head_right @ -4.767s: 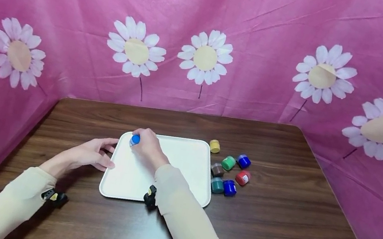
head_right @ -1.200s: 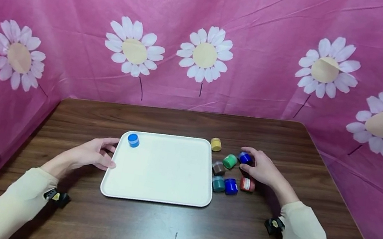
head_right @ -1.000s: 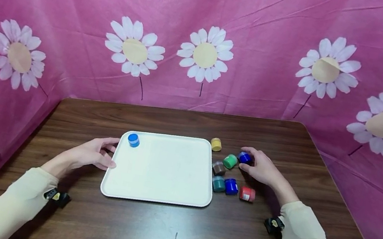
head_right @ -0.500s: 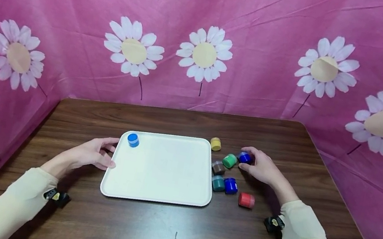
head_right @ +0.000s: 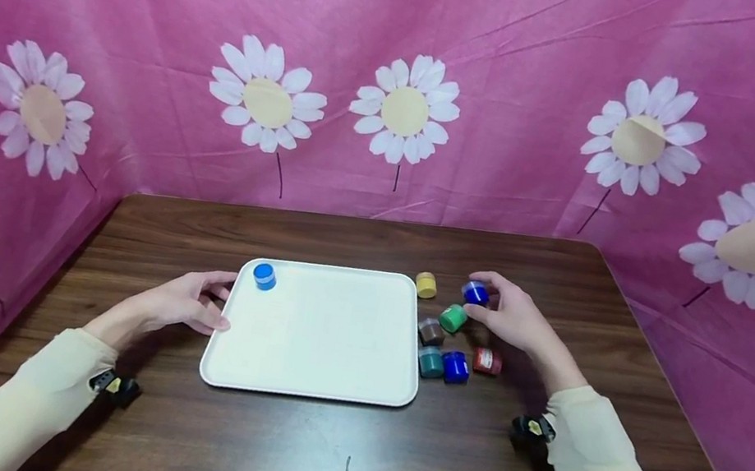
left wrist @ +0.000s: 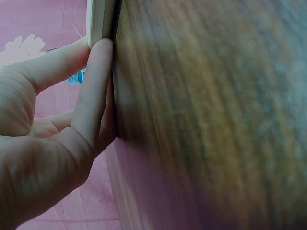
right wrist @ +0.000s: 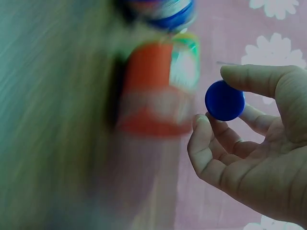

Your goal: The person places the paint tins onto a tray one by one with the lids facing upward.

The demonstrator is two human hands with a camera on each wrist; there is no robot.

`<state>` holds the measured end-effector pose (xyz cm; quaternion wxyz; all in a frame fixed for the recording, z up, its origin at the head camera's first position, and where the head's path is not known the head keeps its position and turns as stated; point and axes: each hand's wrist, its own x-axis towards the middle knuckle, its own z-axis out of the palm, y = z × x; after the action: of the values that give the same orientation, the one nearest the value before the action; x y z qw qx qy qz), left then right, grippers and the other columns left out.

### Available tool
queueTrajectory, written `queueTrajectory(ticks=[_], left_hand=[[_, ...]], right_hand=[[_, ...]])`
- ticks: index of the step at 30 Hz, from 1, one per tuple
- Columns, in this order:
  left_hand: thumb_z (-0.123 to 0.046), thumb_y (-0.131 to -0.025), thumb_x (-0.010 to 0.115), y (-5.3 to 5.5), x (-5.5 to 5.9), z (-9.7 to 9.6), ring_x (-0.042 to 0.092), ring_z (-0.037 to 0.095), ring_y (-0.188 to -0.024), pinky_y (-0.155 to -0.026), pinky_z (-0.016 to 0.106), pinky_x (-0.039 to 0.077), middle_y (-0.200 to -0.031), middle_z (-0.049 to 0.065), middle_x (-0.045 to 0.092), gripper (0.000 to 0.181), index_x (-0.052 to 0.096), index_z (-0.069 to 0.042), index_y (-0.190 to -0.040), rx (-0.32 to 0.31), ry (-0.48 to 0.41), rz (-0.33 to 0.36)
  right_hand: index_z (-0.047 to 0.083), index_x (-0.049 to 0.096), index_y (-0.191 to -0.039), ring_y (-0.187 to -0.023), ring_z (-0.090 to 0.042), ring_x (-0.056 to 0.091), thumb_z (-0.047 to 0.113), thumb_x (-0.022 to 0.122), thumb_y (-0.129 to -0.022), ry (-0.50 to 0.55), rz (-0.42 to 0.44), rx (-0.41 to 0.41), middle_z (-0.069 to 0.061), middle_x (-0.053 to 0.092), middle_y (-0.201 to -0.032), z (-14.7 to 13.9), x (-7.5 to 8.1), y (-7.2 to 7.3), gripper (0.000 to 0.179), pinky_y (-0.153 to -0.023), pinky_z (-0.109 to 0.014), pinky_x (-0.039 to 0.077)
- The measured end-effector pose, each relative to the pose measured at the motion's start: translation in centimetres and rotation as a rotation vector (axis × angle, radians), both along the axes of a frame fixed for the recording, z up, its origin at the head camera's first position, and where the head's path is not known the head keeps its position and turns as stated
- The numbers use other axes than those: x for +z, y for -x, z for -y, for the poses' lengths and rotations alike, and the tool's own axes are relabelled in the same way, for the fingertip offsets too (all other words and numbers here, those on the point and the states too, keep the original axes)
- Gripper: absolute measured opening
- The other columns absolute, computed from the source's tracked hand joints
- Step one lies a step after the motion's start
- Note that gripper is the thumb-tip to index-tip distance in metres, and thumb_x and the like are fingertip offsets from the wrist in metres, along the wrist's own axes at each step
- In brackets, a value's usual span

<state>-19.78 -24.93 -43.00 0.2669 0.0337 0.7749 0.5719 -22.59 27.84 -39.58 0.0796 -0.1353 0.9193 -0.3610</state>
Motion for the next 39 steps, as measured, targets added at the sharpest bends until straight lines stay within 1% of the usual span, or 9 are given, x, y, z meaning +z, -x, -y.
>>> queueTrajectory(ticks=[3, 7, 12, 15, 18, 23, 28, 34, 39], left_hand=[[0.010, -0.083, 0.076, 0.0, 0.0, 0.0, 0.065, 0.024, -0.086, -0.078, 0.043, 0.062, -0.125, 0.027, 0.041, 0.091, 0.023, 0.005, -0.157, 0.004, 0.001, 0.000], [0.010, -0.083, 0.076, -0.1, 0.1, -0.1, 0.065, 0.024, -0.086, -0.078, 0.043, 0.062, -0.125, 0.027, 0.042, 0.091, 0.024, 0.004, -0.157, 0.007, 0.010, -0.006], [0.010, -0.083, 0.076, -0.1, 0.0, -0.1, 0.066, 0.024, -0.086, -0.078, 0.043, 0.062, -0.126, 0.027, 0.042, 0.091, 0.024, 0.004, -0.157, 0.011, 0.009, -0.002], [0.011, -0.083, 0.076, -0.1, -0.1, -0.1, 0.066, 0.024, -0.086, -0.078, 0.043, 0.062, -0.126, 0.027, 0.042, 0.092, 0.023, 0.005, -0.157, 0.005, 0.001, -0.001], [0.011, -0.082, 0.076, -0.1, -0.1, -0.1, 0.066, 0.024, -0.086, -0.078, 0.044, 0.062, -0.126, 0.027, 0.041, 0.092, 0.023, 0.005, -0.157, 0.002, -0.002, -0.004], [0.011, -0.083, 0.076, 0.0, -0.1, 0.0, 0.066, 0.023, -0.086, -0.078, 0.044, 0.062, -0.127, 0.027, 0.041, 0.091, 0.023, 0.004, -0.157, 0.006, -0.002, -0.005], [0.011, -0.083, 0.076, 0.0, -0.1, -0.1, 0.066, 0.024, -0.086, -0.078, 0.043, 0.062, -0.127, 0.027, 0.041, 0.091, 0.023, 0.004, -0.157, 0.010, -0.004, 0.002], [0.011, -0.083, 0.076, 0.0, -0.1, -0.2, 0.066, 0.024, -0.086, -0.078, 0.043, 0.062, -0.127, 0.027, 0.041, 0.092, 0.022, 0.005, -0.157, 0.009, 0.000, 0.001], [0.011, -0.082, 0.077, -0.1, -0.2, 0.0, 0.067, 0.024, -0.086, -0.077, 0.044, 0.062, -0.127, 0.027, 0.041, 0.093, 0.022, 0.005, -0.157, 0.009, -0.007, 0.001]], right_hand=[[0.006, 0.048, -0.144, -0.093, -0.032, 0.060, 0.027, 0.072, -0.096, 0.040, 0.027, 0.005, -0.024, 0.056, -0.128, 1.4, 0.8, 0.3, 0.058, -0.073, -0.040, 0.058], [0.010, 0.047, -0.144, -0.098, -0.035, 0.060, 0.025, 0.072, -0.097, 0.120, 0.072, 0.005, -0.021, 0.056, -0.128, 3.7, 1.7, 0.9, 0.055, -0.076, -0.046, 0.059], [0.015, 0.047, -0.145, -0.099, -0.038, 0.059, 0.028, 0.073, -0.096, 0.160, 0.066, 0.038, -0.018, 0.058, -0.125, 7.4, 2.9, 1.7, 0.056, -0.078, -0.051, 0.058], [0.016, 0.050, -0.144, -0.097, -0.034, 0.059, 0.028, 0.074, -0.095, 0.161, 0.025, 0.071, -0.016, 0.061, -0.124, 9.8, 3.5, 2.1, 0.056, -0.076, -0.046, 0.057], [0.016, 0.052, -0.142, -0.099, -0.030, 0.059, 0.023, 0.075, -0.095, 0.213, 0.019, 0.096, -0.015, 0.063, -0.123, 12.4, 3.8, 2.5, 0.053, -0.075, -0.038, 0.055], [0.011, 0.052, -0.140, -0.101, -0.030, 0.060, 0.015, 0.076, -0.093, 0.319, 0.044, 0.122, -0.016, 0.063, -0.120, 16.4, 3.4, 3.0, 0.053, -0.079, -0.037, 0.055], [0.012, 0.052, -0.138, -0.108, -0.030, 0.058, 0.013, 0.077, -0.092, 0.319, 0.080, 0.127, -0.013, 0.062, -0.122, 19.5, 2.3, 3.1, 0.052, -0.089, -0.039, 0.054], [0.006, 0.055, -0.131, -0.100, -0.026, 0.058, 0.002, 0.078, -0.087, 0.326, 0.083, 0.160, -0.014, 0.064, -0.116, 22.1, -0.1, 3.5, 0.049, -0.083, -0.032, 0.052], [0.003, 0.056, -0.136, -0.095, -0.023, 0.063, -0.002, 0.074, -0.089, 0.316, 0.133, 0.178, -0.013, 0.065, -0.123, 23.8, -1.7, 3.7, 0.051, -0.072, -0.032, 0.058]])
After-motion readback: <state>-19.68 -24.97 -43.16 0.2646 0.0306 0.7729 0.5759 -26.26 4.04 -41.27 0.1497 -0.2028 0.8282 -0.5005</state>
